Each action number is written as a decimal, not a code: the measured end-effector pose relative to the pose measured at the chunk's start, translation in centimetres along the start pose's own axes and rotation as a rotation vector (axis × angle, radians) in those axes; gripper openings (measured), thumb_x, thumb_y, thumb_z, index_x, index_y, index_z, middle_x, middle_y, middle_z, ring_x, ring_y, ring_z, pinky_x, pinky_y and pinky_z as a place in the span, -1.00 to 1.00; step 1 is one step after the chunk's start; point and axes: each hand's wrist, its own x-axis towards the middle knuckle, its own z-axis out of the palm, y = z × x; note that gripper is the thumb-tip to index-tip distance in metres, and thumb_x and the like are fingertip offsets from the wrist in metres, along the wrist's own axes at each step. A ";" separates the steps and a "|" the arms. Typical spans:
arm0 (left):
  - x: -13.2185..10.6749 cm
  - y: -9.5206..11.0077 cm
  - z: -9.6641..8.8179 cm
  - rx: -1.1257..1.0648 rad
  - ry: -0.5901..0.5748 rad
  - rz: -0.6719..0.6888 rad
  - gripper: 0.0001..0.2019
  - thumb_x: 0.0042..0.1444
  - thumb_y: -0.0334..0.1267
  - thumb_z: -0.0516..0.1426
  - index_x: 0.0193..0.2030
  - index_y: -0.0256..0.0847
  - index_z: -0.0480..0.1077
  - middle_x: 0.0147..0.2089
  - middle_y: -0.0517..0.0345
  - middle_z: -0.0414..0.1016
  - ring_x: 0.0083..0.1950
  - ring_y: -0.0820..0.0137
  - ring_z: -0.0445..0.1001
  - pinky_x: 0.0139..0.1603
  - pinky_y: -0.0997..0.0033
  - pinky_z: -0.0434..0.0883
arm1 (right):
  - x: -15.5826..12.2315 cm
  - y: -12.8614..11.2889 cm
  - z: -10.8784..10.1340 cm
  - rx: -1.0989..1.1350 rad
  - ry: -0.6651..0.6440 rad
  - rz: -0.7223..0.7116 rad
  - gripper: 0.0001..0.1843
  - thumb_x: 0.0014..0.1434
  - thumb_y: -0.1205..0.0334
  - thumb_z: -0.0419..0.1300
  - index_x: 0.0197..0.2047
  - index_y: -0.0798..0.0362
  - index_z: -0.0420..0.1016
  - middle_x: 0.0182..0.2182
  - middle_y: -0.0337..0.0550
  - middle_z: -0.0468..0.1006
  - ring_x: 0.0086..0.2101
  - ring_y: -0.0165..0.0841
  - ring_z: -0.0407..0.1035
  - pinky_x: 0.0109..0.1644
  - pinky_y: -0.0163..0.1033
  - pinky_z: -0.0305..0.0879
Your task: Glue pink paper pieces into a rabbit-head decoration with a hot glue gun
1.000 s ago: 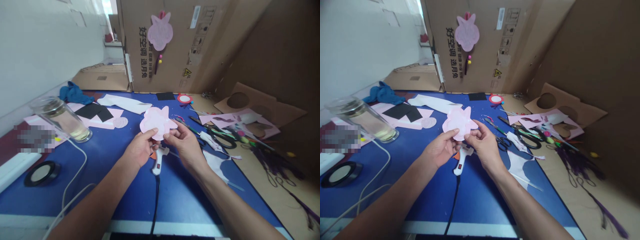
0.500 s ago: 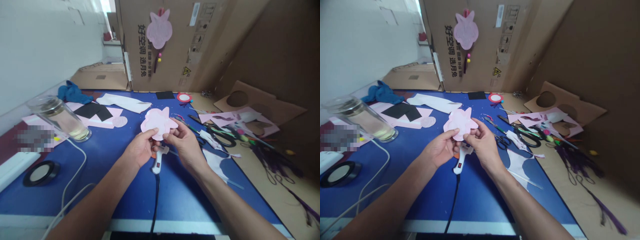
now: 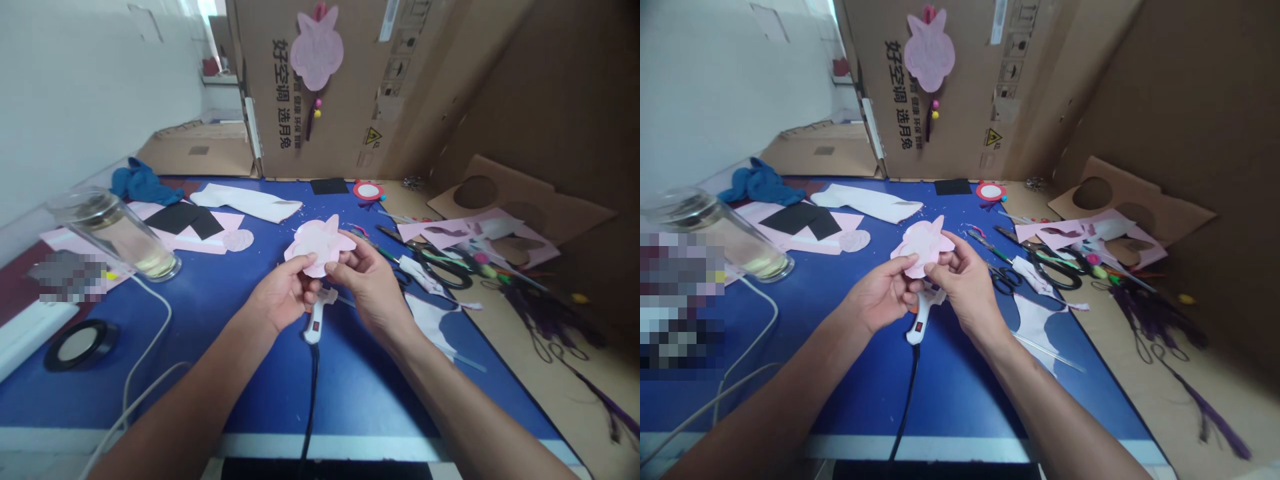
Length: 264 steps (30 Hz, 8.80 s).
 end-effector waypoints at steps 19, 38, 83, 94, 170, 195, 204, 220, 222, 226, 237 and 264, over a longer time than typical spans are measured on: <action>-0.6 0.9 0.9 -0.081 0.010 -0.072 -0.85 0.48 -0.39 0.15 -0.01 -0.39 0.56 -0.45 0.16 0.47 -0.60 0.56 0.33 -0.66 0.62 0.19 | -0.1 0.0 0.2 0.060 -0.019 0.001 -0.19 -0.14 0.24 0.65 0.22 -0.06 0.60 -0.29 -0.33 0.69 -0.35 -0.34 0.53 -0.27 -0.21 0.50; -0.2 -0.8 0.2 0.130 0.014 0.371 -0.64 0.06 -0.25 0.50 -0.02 -0.33 0.65 -0.29 0.06 0.62 -0.46 0.52 0.37 -0.49 0.51 0.26 | 0.0 0.3 0.3 0.040 -0.100 -0.032 -0.28 -0.07 0.18 0.66 0.17 -0.03 0.61 -0.25 -0.26 0.74 -0.35 -0.34 0.57 -0.22 -0.17 0.52; -0.2 0.1 0.0 0.076 -0.062 0.074 -0.84 0.24 -0.26 0.34 -0.14 -0.32 0.64 -0.42 0.09 0.52 -0.55 0.49 0.31 -0.54 0.47 0.20 | -0.5 -0.2 0.4 -0.001 -0.068 -0.018 -0.46 -0.04 0.19 0.60 0.03 -0.04 0.64 -0.30 -0.30 0.67 -0.36 -0.36 0.46 -0.23 -0.20 0.43; 0.1 -0.5 -0.5 0.172 -0.035 0.333 -0.72 0.12 -0.25 0.48 -0.08 -0.36 0.67 -0.26 -0.02 0.66 -0.47 0.51 0.39 -0.46 0.47 0.29 | -0.3 -0.2 0.2 0.001 -0.046 -0.021 -0.33 -0.04 0.15 0.63 0.16 -0.06 0.64 -0.28 -0.26 0.69 -0.31 -0.33 0.50 -0.17 -0.16 0.48; 2.7 4.2 -3.6 0.112 0.291 0.857 -0.56 -0.14 -0.59 0.32 -0.08 -0.16 0.57 -0.36 0.24 0.56 -0.33 0.43 0.53 -0.20 0.43 0.50 | -5.3 1.2 2.6 -1.724 -0.199 -0.018 -0.22 0.44 0.09 0.21 0.64 0.02 0.22 -0.18 0.13 0.80 -0.25 0.08 0.73 -0.21 -0.03 0.44; 2.2 4.5 -3.7 -0.085 0.128 0.675 -0.61 -0.11 -0.67 0.30 -0.15 -0.22 0.54 -0.21 0.06 0.63 -0.23 0.38 0.55 -0.15 0.37 0.49 | -11.4 1.7 0.1 0.013 0.227 0.512 -0.18 -0.29 -0.06 0.78 0.02 -0.09 0.61 -0.31 -0.21 0.62 -0.39 -0.35 0.45 -0.41 -0.31 0.35; 2.1 4.3 -3.7 -0.024 0.093 0.629 -0.64 -0.09 -0.65 0.31 -0.17 -0.21 0.56 -0.23 0.03 0.62 -0.24 0.36 0.55 -0.18 0.37 0.49 | -11.3 0.3 0.2 -0.062 0.052 0.356 -0.46 0.09 -0.30 0.59 -0.20 -0.01 0.66 -0.49 -0.23 0.42 -0.50 -0.41 0.21 -0.48 -0.30 0.11; 1.9 2.3 -3.4 0.316 0.099 0.517 -0.66 -0.07 -0.61 0.30 -0.17 -0.19 0.65 -0.28 0.11 0.60 -0.27 0.39 0.57 -0.22 0.42 0.51 | -1.6 -2.2 -0.2 0.121 -0.003 0.228 -0.48 -0.01 -0.03 0.70 0.00 -0.13 0.76 -0.07 -0.18 0.73 -0.10 -0.23 0.59 -0.10 -0.20 0.57; 1.9 2.2 -3.5 0.327 0.087 0.499 -0.66 -0.07 -0.59 0.32 -0.15 -0.19 0.65 -0.24 0.07 0.63 -0.24 0.38 0.58 -0.23 0.42 0.52 | -0.9 -1.6 -0.2 0.116 -0.019 0.223 -0.50 0.01 -0.02 0.68 -0.01 -0.11 0.76 -0.04 -0.15 0.75 -0.10 -0.22 0.60 -0.10 -0.19 0.57; 2.1 1.7 -3.5 0.356 0.048 0.477 -0.67 -0.05 -0.58 0.32 -0.14 -0.19 0.65 -0.20 0.03 0.67 -0.21 0.36 0.60 -0.22 0.43 0.50 | -0.4 -0.3 -0.4 0.142 -0.013 0.251 -0.52 0.00 -0.01 0.69 -0.04 -0.08 0.77 -0.09 -0.14 0.77 -0.14 -0.22 0.62 -0.10 -0.17 0.57; 2.1 1.5 -3.4 0.602 0.093 0.477 -0.63 0.08 -0.39 0.41 0.05 -0.09 0.69 -0.32 0.15 0.61 -0.37 0.37 0.49 -0.33 0.38 0.35 | 0.1 0.8 -1.2 0.182 0.020 0.269 -0.54 -0.04 0.00 0.72 -0.12 0.02 0.81 -0.18 -0.15 0.78 -0.24 -0.32 0.61 -0.15 -0.26 0.55; 2.8 0.1 -3.5 1.445 0.177 0.850 -0.86 0.26 -0.43 0.33 -0.20 -0.06 0.66 -0.05 0.18 0.75 0.01 0.24 0.65 0.13 0.19 0.52 | 0.9 2.5 -2.4 0.265 -0.008 0.367 -0.50 -0.13 0.01 0.76 -0.18 0.06 0.81 -0.38 -0.19 0.77 -0.38 -0.39 0.60 -0.25 -0.37 0.58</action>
